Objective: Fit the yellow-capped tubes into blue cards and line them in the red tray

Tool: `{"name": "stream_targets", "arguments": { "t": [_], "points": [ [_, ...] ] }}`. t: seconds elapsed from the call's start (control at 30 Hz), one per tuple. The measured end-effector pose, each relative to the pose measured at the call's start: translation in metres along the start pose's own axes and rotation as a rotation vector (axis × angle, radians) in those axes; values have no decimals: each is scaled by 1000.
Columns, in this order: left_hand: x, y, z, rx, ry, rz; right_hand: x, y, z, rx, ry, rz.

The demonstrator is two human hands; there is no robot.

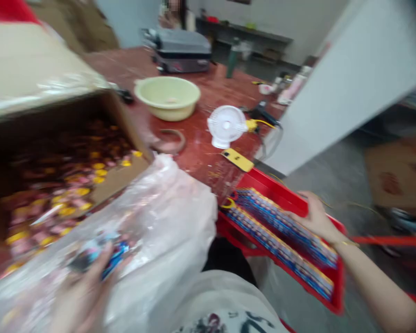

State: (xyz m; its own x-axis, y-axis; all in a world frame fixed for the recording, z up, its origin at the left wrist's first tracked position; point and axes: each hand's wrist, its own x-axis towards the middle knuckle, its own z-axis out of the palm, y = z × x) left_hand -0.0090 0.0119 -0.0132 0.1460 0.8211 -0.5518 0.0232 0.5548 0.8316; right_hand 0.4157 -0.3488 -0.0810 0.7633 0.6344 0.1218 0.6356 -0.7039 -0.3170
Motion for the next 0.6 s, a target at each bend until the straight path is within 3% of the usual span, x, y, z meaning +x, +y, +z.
{"name": "stream_targets", "arguments": {
  "t": [0.1,0.17,0.27,0.37,0.47,0.53,0.6],
  "points": [
    [-18,9,-1,-91,-95,18,52,-120,17,284,112,-413],
    [-20,12,-6,-91,-116,54,74,-217,35,460,16,-657],
    [-25,14,-23,-101,-67,90,86,-365,71,669,-183,-940],
    [-32,15,-36,-125,-29,119,82,-492,119,710,-326,-1031],
    [-36,16,-43,-129,-3,153,73,-573,166,670,-384,-1004],
    [-35,16,-45,-127,-4,166,70,-596,190,639,-423,-968],
    [-32,15,-46,-137,-12,174,73,-596,204,607,-468,-935]
  ]
}}
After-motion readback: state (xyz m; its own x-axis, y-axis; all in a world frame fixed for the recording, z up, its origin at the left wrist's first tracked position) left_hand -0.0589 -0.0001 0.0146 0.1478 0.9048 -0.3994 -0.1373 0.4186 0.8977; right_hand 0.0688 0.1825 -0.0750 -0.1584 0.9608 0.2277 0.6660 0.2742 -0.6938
